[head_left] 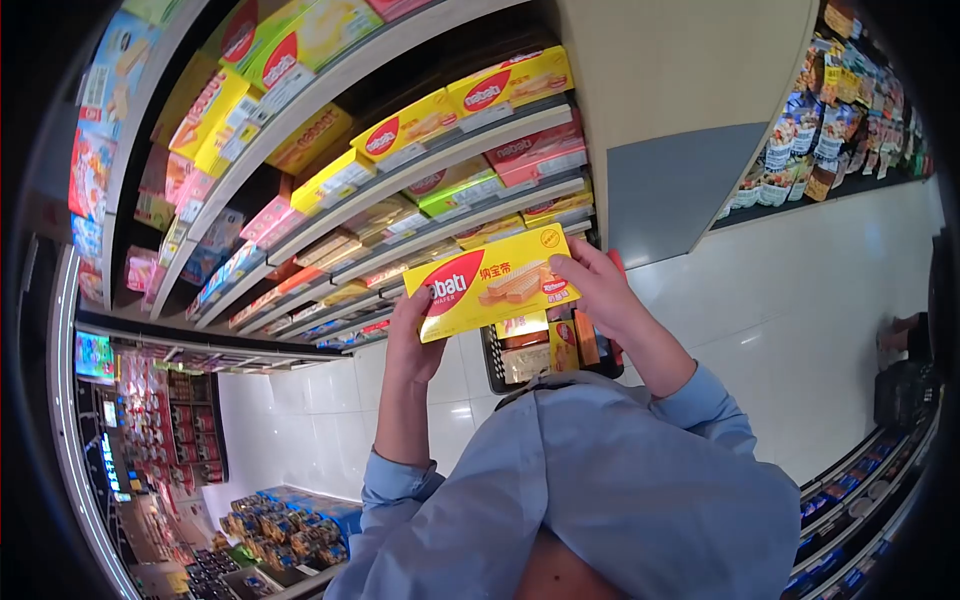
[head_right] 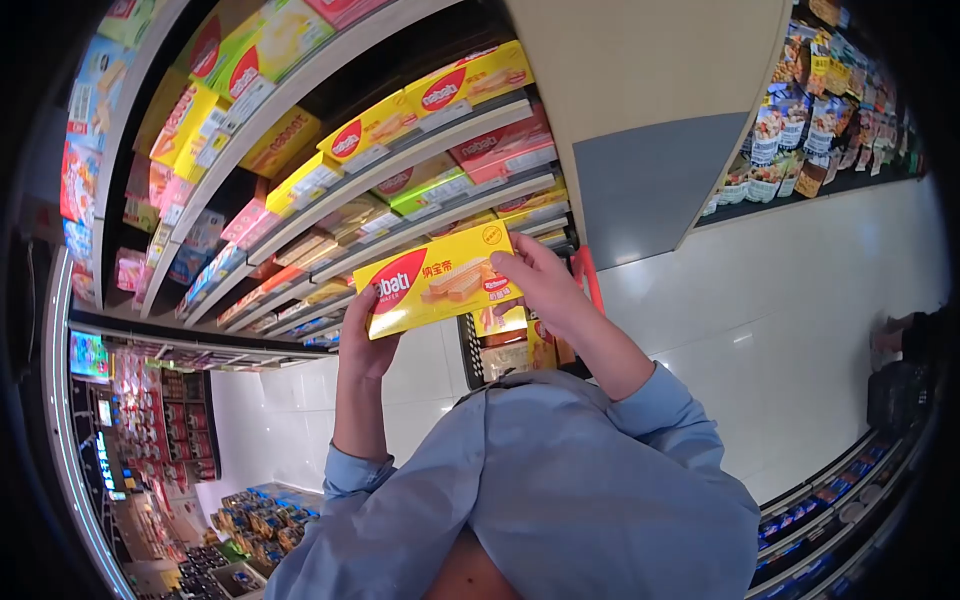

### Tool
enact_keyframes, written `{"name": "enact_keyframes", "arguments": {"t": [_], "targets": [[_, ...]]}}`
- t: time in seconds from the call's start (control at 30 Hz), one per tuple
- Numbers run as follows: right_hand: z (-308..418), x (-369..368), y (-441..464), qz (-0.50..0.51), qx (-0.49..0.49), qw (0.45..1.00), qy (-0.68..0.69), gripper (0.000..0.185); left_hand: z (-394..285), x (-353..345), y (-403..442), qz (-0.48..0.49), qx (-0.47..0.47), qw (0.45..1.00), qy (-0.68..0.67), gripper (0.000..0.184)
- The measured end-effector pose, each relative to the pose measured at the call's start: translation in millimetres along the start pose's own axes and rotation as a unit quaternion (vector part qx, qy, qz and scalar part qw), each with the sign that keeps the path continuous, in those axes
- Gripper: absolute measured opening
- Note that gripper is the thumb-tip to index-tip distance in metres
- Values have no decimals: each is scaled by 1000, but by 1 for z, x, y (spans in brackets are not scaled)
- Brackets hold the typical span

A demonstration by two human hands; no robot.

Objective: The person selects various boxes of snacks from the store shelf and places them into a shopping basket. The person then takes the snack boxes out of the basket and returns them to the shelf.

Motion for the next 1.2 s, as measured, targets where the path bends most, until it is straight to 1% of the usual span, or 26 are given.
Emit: {"name": "enact_keyframes", "arguments": {"t": [0.07, 0.1, 0.17, 0.27, 0.3, 0.33, 0.37, 0.4, 0.43, 0.5, 0.53, 0.57, 0.6, 0.63, 0.67, 0.7, 0.73, 0.77, 0.8, 0.83, 0.87, 0.9, 0.93, 1.0, 1.03, 1.2], "targets": [[-8, -16, -3, -3, -6, 1000, 29, 52, -9, 6, -16, 6, 0, 999, -46, 39], [-18, -20, 1, -50, 46, 995, -67, 57, -17, 1, -25, -1, -33, 999, -31, 45], [-46, -26, 13, -139, 149, 946, -253, 68, -19, 4, -40, 5, -123, 991, 58, 48], [-69, -72, -5, 11, 155, 965, -212, 83, -19, -2, -76, 30, -235, 950, 204, 57], [-84, -88, -13, 67, 118, 974, -182, 87, -9, -3, -91, 54, -247, 940, 231, 62], [-98, -105, -22, 51, 158, 955, -247, 87, -1, -3, -107, 78, -259, 928, 256, 67], [-107, -119, -33, 59, 117, 974, -184, 80, 5, 1, -123, 123, -306, 876, 353, 71], [-112, -133, -44, 65, 76, 987, -122, 73, 9, 1, -139, 165, -349, 808, 445, 76], [-122, -134, -47, 48, 29, 998, -34, 67, 12, 1, -157, 160, -323, 835, 415, 80], [-142, -128, -49, 9, -62, 987, 146, 54, 2, 16, -179, 239, -319, 767, 502, 76], [-148, -128, -54, 13, -60, 986, 155, 50, -4, 26, -188, 281, -314, 727, 543, 74], [-155, -127, -61, 15, -56, 984, 168, 46, -9, 40, -195, 264, -330, 697, 580, 72], [-159, -127, -69, 16, -49, 982, 181, 43, -16, 54, -196, 200, -348, 688, 604, 72], [-152, -137, -90, 15, -46, 992, 119, 44, -24, 67, -197, 137, -363, 678, 625, 73], [-157, -135, -99, 26, -27, 994, 106, 44, -32, 81, -198, 85, -357, 678, 637, 77], [-161, -132, -105, 36, -8, 995, 91, 44, -40, 91, -194, 40, -410, 714, 567, 74], [-164, -129, -114, 46, 11, 996, 76, 45, -44, 101, -198, 48, -328, 831, 446, 72], [-164, -129, -125, 64, 4, 992, 109, 49, -49, 108, -200, 55, -234, 919, 312, 70], [-168, -125, -131, 67, 48, 993, 89, 50, -53, 115, -202, 60, -132, 975, 168, 67], [-175, -121, -135, 72, 90, 991, 68, 52, -57, 121, -208, 108, -95, 985, 97, 59], [-178, -117, -138, 79, 131, 987, 46, 54, -57, 125, -214, 128, -138, 974, 127, 58], [-169, -119, -146, 100, 178, 978, -47, 61, -56, 130, -220, 146, -181, 960, 159, 57], [-157, -126, -154, 111, 225, 956, -150, 62, -56, 134, -225, 162, -221, 942, 191, 56], [-136, -145, -168, 133, 304, 878, -344, 64, -59, 140, -235, 158, -247, 939, 178, 55], [-130, -156, -173, 104, 313, 856, -397, 65, -61, 143, -237, 159, -253, 938, 176, 55], [-129, -165, -158, 92, 351, 804, -470, 61, -67, 156, -245, 134, -294, 928, 184, 54]]}}
Point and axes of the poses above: each hand's wrist, its own y-axis towards the middle knuckle, its own x-axis out of the back of the hand, z = x × y, the point moved 1 cm from there along y, towards the middle knuckle, and after that the axes turned 15 degrees about -x, right-handed, at the moved point
